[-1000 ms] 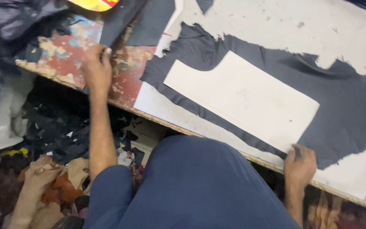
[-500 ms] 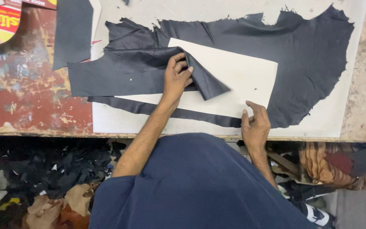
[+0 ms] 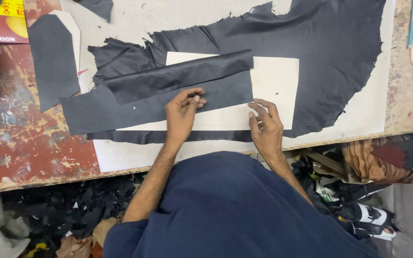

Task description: The person lays out a large piece of dark fabric on a workbench, places a paper pattern on top, and uses a rotary cutter to cut the fabric along the pattern's edge. They then repeat the process with a smaller pattern piece, cutting out a second shape from the fabric.

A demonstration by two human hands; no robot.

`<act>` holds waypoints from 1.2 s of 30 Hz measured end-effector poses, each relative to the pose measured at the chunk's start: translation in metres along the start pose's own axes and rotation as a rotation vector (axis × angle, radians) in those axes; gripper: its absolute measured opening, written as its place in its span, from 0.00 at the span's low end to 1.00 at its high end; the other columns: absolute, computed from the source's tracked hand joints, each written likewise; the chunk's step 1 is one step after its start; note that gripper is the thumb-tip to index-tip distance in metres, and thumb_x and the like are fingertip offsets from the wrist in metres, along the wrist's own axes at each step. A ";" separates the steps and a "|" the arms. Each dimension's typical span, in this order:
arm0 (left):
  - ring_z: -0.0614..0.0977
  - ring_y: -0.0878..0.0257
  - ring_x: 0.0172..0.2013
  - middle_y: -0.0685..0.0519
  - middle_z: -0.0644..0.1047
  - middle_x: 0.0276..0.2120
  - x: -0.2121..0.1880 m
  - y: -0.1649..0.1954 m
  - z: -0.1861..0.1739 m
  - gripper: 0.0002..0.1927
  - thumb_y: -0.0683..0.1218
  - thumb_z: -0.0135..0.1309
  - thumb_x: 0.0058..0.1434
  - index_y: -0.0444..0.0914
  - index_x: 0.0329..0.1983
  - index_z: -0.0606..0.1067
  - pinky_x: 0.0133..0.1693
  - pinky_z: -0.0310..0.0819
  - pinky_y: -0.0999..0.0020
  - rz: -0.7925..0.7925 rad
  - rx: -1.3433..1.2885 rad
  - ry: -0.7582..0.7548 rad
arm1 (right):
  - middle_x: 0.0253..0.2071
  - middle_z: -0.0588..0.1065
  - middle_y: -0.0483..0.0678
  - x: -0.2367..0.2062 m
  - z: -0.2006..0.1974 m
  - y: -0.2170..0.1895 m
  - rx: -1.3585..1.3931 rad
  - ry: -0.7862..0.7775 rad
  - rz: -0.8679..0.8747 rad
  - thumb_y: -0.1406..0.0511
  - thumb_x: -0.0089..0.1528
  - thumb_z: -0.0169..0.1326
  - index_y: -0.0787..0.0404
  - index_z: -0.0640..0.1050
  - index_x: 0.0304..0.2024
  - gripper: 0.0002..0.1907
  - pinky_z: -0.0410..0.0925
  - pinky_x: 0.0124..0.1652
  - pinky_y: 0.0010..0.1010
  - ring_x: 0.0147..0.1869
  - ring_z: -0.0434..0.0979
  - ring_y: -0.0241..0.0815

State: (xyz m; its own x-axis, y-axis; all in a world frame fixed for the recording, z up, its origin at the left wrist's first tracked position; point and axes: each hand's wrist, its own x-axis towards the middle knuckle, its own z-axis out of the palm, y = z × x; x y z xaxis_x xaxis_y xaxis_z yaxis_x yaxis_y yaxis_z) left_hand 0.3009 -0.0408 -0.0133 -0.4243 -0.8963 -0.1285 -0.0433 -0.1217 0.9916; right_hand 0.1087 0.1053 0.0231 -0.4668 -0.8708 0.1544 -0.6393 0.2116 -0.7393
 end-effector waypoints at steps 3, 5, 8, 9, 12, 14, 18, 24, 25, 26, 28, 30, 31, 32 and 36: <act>0.85 0.59 0.46 0.51 0.82 0.47 -0.002 0.017 -0.027 0.09 0.38 0.54 0.69 0.38 0.50 0.81 0.47 0.80 0.69 0.279 0.504 0.203 | 0.60 0.72 0.51 0.011 0.004 -0.002 -0.039 -0.008 -0.027 0.74 0.66 0.56 0.63 0.80 0.53 0.13 0.74 0.29 0.21 0.40 0.81 0.37; 0.82 0.55 0.51 0.53 0.81 0.50 -0.003 0.024 -0.046 0.10 0.36 0.58 0.68 0.38 0.50 0.81 0.52 0.77 0.63 0.442 0.770 0.341 | 0.60 0.73 0.51 0.014 0.005 0.000 -0.055 0.003 -0.021 0.73 0.66 0.56 0.63 0.80 0.52 0.12 0.74 0.29 0.21 0.39 0.81 0.37; 0.74 0.50 0.59 0.50 0.79 0.56 -0.001 0.028 -0.077 0.14 0.37 0.59 0.67 0.37 0.55 0.81 0.58 0.70 0.56 0.416 0.953 0.432 | 0.60 0.73 0.50 0.012 0.004 0.007 -0.076 0.013 -0.011 0.73 0.66 0.56 0.63 0.81 0.52 0.12 0.75 0.30 0.21 0.41 0.82 0.37; 0.72 0.48 0.61 0.48 0.78 0.58 0.001 0.029 -0.087 0.15 0.38 0.60 0.66 0.36 0.56 0.80 0.59 0.66 0.53 0.422 1.008 0.460 | 0.60 0.73 0.50 0.010 0.003 0.011 -0.084 0.020 -0.006 0.73 0.67 0.57 0.62 0.81 0.52 0.11 0.75 0.30 0.21 0.42 0.82 0.37; 0.69 0.45 0.63 0.46 0.77 0.61 0.007 0.029 -0.110 0.21 0.39 0.61 0.64 0.34 0.61 0.78 0.61 0.61 0.48 0.396 1.049 0.427 | 0.59 0.74 0.49 0.003 -0.006 0.024 -0.195 0.062 -0.027 0.73 0.66 0.57 0.61 0.81 0.51 0.11 0.76 0.32 0.20 0.41 0.82 0.38; 0.70 0.46 0.60 0.47 0.77 0.57 0.011 0.030 -0.118 0.21 0.40 0.62 0.63 0.34 0.61 0.79 0.61 0.61 0.48 0.374 1.056 0.390 | 0.59 0.73 0.50 0.000 -0.014 0.033 -0.281 0.031 0.087 0.71 0.66 0.59 0.61 0.81 0.52 0.12 0.75 0.31 0.22 0.38 0.81 0.38; 0.73 0.50 0.50 0.50 0.79 0.44 0.021 0.038 -0.129 0.13 0.42 0.67 0.65 0.37 0.52 0.83 0.54 0.64 0.51 0.386 1.106 0.358 | 0.59 0.73 0.52 -0.007 -0.034 0.046 -0.347 0.050 0.112 0.69 0.63 0.63 0.60 0.81 0.54 0.16 0.76 0.34 0.26 0.52 0.76 0.45; 0.74 0.53 0.39 0.49 0.77 0.36 0.050 0.070 -0.149 0.06 0.41 0.69 0.64 0.38 0.43 0.84 0.44 0.66 0.57 0.350 0.928 0.261 | 0.60 0.71 0.54 -0.015 -0.046 0.056 -0.510 0.074 0.120 0.64 0.56 0.70 0.59 0.81 0.55 0.25 0.70 0.52 0.41 0.59 0.69 0.54; 0.74 0.54 0.37 0.49 0.77 0.35 0.056 0.078 -0.153 0.06 0.40 0.69 0.64 0.38 0.43 0.84 0.43 0.67 0.57 0.340 0.882 0.245 | 0.60 0.70 0.55 -0.016 -0.046 0.057 -0.492 0.086 0.125 0.64 0.56 0.71 0.60 0.80 0.56 0.26 0.69 0.52 0.42 0.59 0.69 0.55; 0.75 0.54 0.37 0.49 0.78 0.36 0.064 0.087 -0.158 0.06 0.38 0.68 0.64 0.37 0.43 0.84 0.42 0.67 0.57 0.395 0.856 0.246 | 0.60 0.70 0.55 -0.016 -0.045 0.058 -0.476 0.090 0.135 0.65 0.56 0.71 0.62 0.80 0.57 0.27 0.69 0.52 0.42 0.59 0.69 0.55; 0.75 0.51 0.35 0.48 0.78 0.35 0.071 0.099 -0.161 0.07 0.34 0.67 0.60 0.35 0.40 0.83 0.39 0.69 0.56 0.605 0.898 0.264 | 0.60 0.70 0.55 -0.018 -0.045 0.061 -0.428 0.084 0.178 0.66 0.56 0.71 0.62 0.78 0.59 0.29 0.69 0.52 0.42 0.58 0.69 0.54; 0.78 0.50 0.36 0.46 0.78 0.36 0.075 0.108 -0.157 0.08 0.32 0.64 0.58 0.33 0.40 0.82 0.39 0.71 0.56 0.754 0.896 0.246 | 0.61 0.70 0.54 -0.019 -0.046 0.062 -0.359 0.075 0.232 0.67 0.56 0.70 0.62 0.78 0.60 0.29 0.69 0.49 0.40 0.55 0.69 0.51; 0.79 0.50 0.39 0.45 0.78 0.38 0.078 0.113 -0.154 0.09 0.32 0.62 0.58 0.32 0.41 0.81 0.40 0.74 0.59 0.741 0.828 0.213 | 0.60 0.70 0.54 -0.019 -0.046 0.063 -0.350 0.079 0.227 0.68 0.56 0.70 0.61 0.78 0.60 0.29 0.69 0.50 0.40 0.54 0.69 0.51; 0.80 0.50 0.39 0.45 0.78 0.38 0.076 0.115 -0.149 0.09 0.32 0.62 0.58 0.32 0.41 0.81 0.40 0.74 0.59 0.730 0.819 0.192 | 0.60 0.70 0.53 -0.019 -0.046 0.063 -0.339 0.082 0.221 0.68 0.56 0.71 0.61 0.78 0.59 0.29 0.69 0.50 0.40 0.54 0.69 0.50; 0.80 0.51 0.35 0.45 0.78 0.34 0.066 0.114 -0.126 0.07 0.32 0.64 0.59 0.32 0.40 0.81 0.37 0.71 0.57 0.701 0.873 0.118 | 0.58 0.71 0.52 -0.020 -0.046 0.064 -0.364 0.094 0.164 0.67 0.56 0.73 0.62 0.78 0.58 0.29 0.67 0.52 0.41 0.53 0.69 0.50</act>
State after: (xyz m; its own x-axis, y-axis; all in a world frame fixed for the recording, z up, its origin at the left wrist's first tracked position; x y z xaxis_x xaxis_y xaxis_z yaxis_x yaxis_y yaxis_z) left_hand 0.3819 -0.1677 0.0900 -0.5178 -0.6896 0.5063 -0.4664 0.7237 0.5087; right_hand 0.0487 0.1572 0.0029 -0.6237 -0.7716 0.1252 -0.7183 0.5025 -0.4812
